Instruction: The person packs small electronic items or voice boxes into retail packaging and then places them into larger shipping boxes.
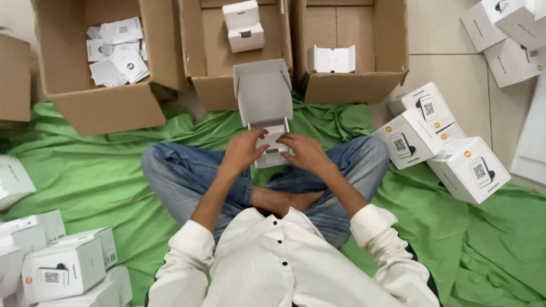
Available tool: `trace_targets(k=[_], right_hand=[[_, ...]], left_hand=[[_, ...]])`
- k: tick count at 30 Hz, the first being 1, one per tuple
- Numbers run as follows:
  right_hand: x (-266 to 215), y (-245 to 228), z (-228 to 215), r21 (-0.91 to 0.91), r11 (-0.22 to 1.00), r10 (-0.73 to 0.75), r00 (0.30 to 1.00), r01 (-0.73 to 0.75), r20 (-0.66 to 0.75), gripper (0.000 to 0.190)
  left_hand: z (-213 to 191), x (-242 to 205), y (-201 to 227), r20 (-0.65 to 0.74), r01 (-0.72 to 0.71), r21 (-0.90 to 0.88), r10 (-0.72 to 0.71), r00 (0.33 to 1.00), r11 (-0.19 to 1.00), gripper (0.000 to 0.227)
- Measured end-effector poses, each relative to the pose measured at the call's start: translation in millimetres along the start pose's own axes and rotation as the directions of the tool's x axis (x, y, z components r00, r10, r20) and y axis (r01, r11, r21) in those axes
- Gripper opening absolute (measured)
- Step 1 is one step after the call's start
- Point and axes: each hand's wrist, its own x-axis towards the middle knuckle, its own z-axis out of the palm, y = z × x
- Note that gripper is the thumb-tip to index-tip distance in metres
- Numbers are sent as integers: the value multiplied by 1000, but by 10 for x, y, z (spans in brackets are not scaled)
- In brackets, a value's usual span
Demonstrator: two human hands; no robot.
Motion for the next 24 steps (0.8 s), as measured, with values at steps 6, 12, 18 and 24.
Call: trace_targets(k=[6,12,18,24], right_hand=[[-65,595,949,-239,964,162,972,-119,171,37],[39,-693,-574,-30,992,119,992,-120,-35,30],[707,-769,-1301,-161,975,-203,901,151,-384,30],[2013,-170,-1299,-55,992,-124,872,112,-473,31]], left_hand=[[698,-429,-746,272,-34,347,-66,960,937,23],[-773,-226,480,48,-33,-5,33,998,999,19],[-1558,386,654,-277,-267,189,313,909,945,21],[-1579,1574,-8,-392,-206,86,223,892,975,15]])
